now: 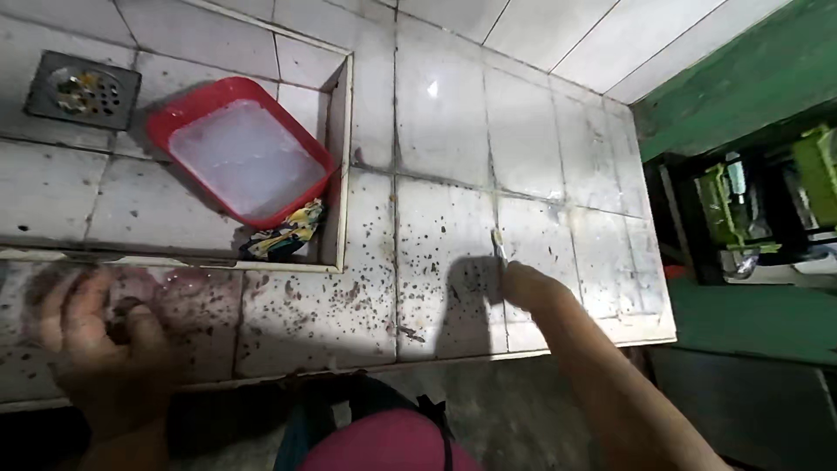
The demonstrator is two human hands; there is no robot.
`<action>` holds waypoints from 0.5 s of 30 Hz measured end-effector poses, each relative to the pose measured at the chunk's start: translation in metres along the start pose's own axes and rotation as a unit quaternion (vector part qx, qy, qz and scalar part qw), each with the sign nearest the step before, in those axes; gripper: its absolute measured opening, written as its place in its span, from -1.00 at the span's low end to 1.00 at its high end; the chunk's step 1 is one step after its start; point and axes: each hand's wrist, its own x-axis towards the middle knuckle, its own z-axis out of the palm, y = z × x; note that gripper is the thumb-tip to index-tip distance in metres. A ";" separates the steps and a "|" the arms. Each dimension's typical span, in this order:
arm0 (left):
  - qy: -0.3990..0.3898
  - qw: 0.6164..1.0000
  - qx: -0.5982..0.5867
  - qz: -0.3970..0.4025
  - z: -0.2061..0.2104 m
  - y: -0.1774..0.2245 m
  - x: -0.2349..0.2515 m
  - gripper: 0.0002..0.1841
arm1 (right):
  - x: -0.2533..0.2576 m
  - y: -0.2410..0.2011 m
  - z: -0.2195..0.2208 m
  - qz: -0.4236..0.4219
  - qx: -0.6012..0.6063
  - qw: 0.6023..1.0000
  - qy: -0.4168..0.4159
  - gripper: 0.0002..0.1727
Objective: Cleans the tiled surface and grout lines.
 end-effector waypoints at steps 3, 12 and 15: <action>0.013 1.000 -0.023 -0.003 0.001 -0.004 -0.001 -0.47 | -0.024 0.025 0.022 0.007 0.005 0.999 -0.034 -0.60; 0.045 0.998 -0.049 0.006 0.003 -0.009 0.001 -0.49 | 0.025 0.062 0.001 -0.110 0.176 0.959 0.193 -0.47; 0.056 0.998 -0.034 0.017 0.006 -0.016 0.002 -0.49 | 0.049 0.050 -0.004 -0.096 0.194 0.946 0.239 -0.49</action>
